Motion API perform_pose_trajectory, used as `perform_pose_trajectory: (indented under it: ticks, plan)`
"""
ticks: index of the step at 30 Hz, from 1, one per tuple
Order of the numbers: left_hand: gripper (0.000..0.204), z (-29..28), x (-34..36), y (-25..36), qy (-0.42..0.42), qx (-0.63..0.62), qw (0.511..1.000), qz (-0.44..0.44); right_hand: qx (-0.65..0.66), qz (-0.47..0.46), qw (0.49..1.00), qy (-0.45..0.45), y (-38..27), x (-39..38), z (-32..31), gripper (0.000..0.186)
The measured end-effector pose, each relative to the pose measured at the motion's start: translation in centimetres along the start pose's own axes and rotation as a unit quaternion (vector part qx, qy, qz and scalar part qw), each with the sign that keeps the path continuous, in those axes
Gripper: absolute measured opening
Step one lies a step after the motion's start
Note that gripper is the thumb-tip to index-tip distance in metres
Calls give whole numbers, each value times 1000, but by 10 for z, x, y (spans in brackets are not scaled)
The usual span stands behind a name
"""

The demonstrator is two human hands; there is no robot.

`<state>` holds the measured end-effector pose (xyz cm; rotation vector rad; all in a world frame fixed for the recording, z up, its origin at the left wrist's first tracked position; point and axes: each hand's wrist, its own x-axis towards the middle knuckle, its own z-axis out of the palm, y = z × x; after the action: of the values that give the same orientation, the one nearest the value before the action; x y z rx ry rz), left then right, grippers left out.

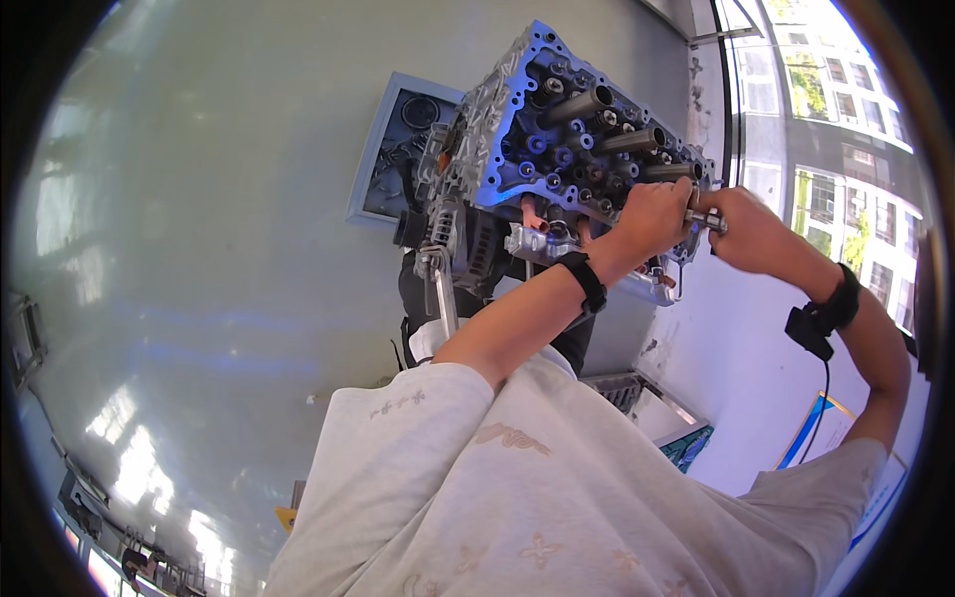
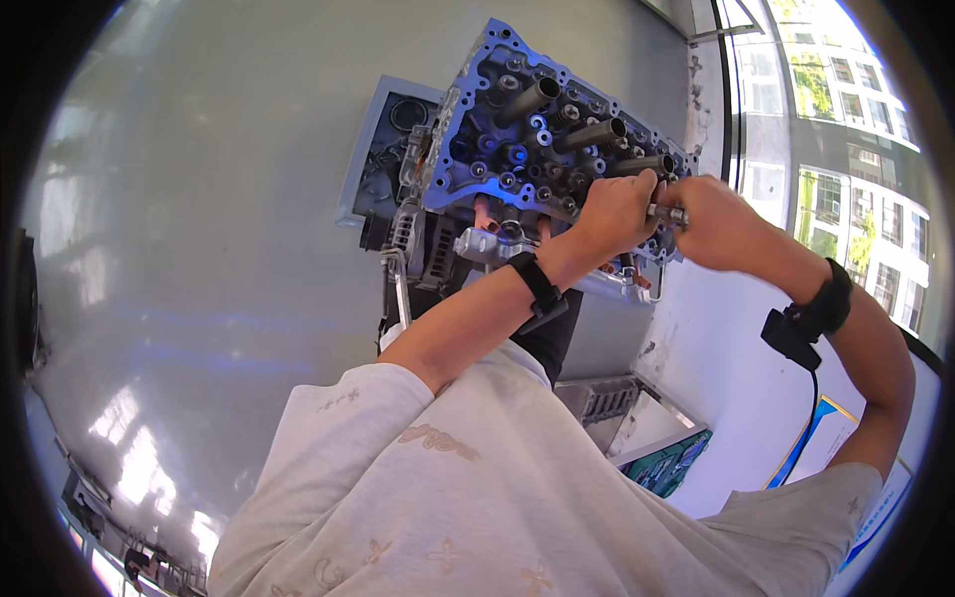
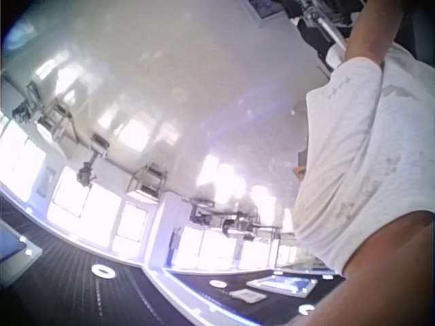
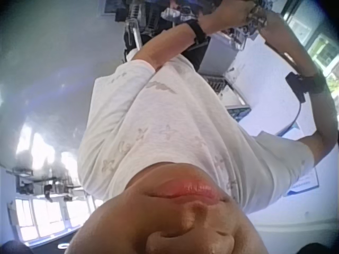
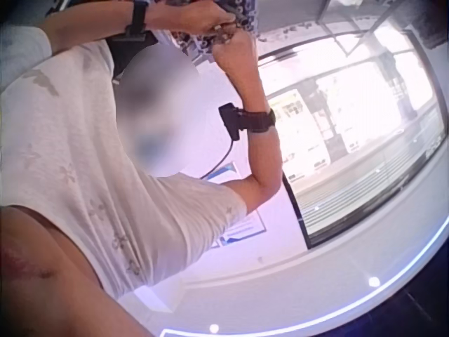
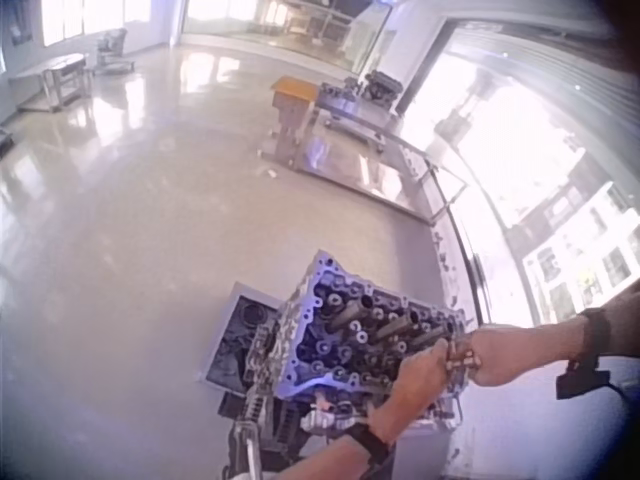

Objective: Use a ratchet to loosen or tighten bolts on an engine block.

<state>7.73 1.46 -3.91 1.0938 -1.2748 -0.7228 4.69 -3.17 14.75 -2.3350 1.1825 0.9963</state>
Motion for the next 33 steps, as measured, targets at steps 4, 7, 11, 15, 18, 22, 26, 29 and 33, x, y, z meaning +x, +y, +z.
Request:
perform_pose_trajectory:
  ticks: [4, 7, 11, 15, 18, 22, 26, 29, 33]
  plan:
    - [14, 4, 3, -4, -6, -4, 999, -33, -5, -15, 1000, -27, 4, 1, -3, 11]
    - [16, 5, 0, -9, -40, 47, 998, 2, -7, -36, 998, -55, 5, 3, -4, 10]
    - [12, 7, 2, -8, -16, 26, 999, -18, -292, -177, 936, 80, 13, 4, -3, 22]
    - [11, -1, 1, 2, 8, -14, 1000, -18, 276, 143, 944, -109, 10, 2, -1, 7]
    - [11, 0, 4, 0, 2, -13, 999, -36, 491, 231, 823, -169, 10, 4, -1, 7]
    - [14, 4, 4, -5, -49, 32, 998, -24, 4, 1, 997, -78, 12, 4, -3, 8]
    - [18, 6, 4, -7, -42, 47, 997, -44, -251, -124, 960, 18, 8, 5, 2, 25]
    - [20, -5, 2, -1, -18, 4, 1000, -20, -176, -97, 979, 33, 10, 4, 3, 19]
    - [20, -3, 6, 1, -18, -39, 998, -39, 119, 63, 980, -144, 8, 17, -8, 16]
